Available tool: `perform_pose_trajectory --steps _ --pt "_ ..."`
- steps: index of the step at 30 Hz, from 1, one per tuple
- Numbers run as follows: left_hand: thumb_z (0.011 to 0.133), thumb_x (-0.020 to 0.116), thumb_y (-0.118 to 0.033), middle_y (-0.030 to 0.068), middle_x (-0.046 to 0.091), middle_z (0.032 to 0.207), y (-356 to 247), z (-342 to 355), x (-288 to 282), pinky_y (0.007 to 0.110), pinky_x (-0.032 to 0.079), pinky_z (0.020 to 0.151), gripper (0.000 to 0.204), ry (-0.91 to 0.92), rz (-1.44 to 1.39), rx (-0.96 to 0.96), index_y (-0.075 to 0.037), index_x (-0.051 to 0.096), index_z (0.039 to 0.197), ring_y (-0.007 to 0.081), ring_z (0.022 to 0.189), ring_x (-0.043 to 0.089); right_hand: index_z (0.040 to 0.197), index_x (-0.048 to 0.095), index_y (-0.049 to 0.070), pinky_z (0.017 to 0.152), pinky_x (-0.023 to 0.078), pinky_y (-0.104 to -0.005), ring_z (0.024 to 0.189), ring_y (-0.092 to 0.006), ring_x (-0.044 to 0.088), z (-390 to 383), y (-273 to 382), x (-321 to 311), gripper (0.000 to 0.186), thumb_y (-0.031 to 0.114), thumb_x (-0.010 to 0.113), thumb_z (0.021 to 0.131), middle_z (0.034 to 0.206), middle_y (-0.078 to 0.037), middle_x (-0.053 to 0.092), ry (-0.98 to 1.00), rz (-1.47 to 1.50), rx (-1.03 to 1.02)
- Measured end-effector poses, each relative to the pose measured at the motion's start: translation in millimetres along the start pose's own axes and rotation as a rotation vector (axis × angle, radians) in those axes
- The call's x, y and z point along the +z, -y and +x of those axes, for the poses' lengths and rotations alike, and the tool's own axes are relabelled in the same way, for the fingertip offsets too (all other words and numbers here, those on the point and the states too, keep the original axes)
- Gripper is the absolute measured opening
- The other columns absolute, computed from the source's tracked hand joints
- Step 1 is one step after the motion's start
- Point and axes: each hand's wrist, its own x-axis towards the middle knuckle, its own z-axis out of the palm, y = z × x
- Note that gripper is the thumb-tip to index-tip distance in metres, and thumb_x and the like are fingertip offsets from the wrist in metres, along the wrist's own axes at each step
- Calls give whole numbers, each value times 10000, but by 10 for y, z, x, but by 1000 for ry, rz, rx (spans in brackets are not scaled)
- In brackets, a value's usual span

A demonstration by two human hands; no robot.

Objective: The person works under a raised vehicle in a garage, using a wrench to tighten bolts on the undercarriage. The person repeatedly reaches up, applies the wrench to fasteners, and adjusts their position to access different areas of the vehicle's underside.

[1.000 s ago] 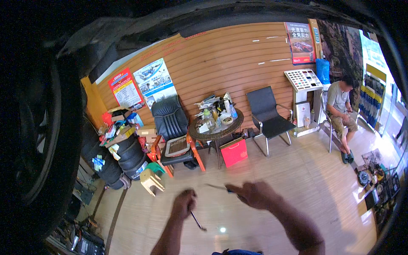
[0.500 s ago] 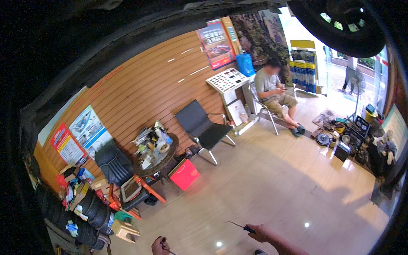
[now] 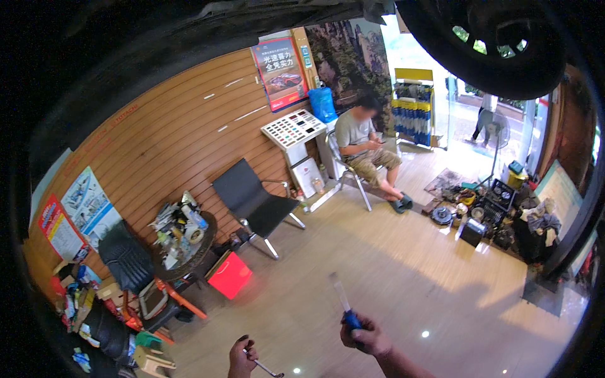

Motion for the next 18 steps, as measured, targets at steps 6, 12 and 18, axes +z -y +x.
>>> perform_pose_trajectory --steps 6,12,18 --pt "888 601 -147 47 601 764 -276 631 114 270 291 335 224 -30 0 -75 -143 581 1111 117 422 424 748 517 106 503 427 -370 535 -188 497 1069 1413 1406 255 257 614 930 626 -36 500 828 170 -890" --pt "923 581 -204 63 629 801 -891 1917 -166 261 356 369 215 67 -18 -96 -112 577 1117 120 477 485 711 590 13 707 586 -444 509 -193 574 2358 1497 2577 329 214 561 969 630 -76 605 1296 -57 -993" --pt "912 568 -277 8 499 562 -1705 2998 -189 318 296 331 189 -113 -102 16 -127 567 796 154 338 383 575 534 26 585 534 -296 449 -118 517 4104 729 2784 324 113 683 849 580 -28 559 1607 1262 -1860"
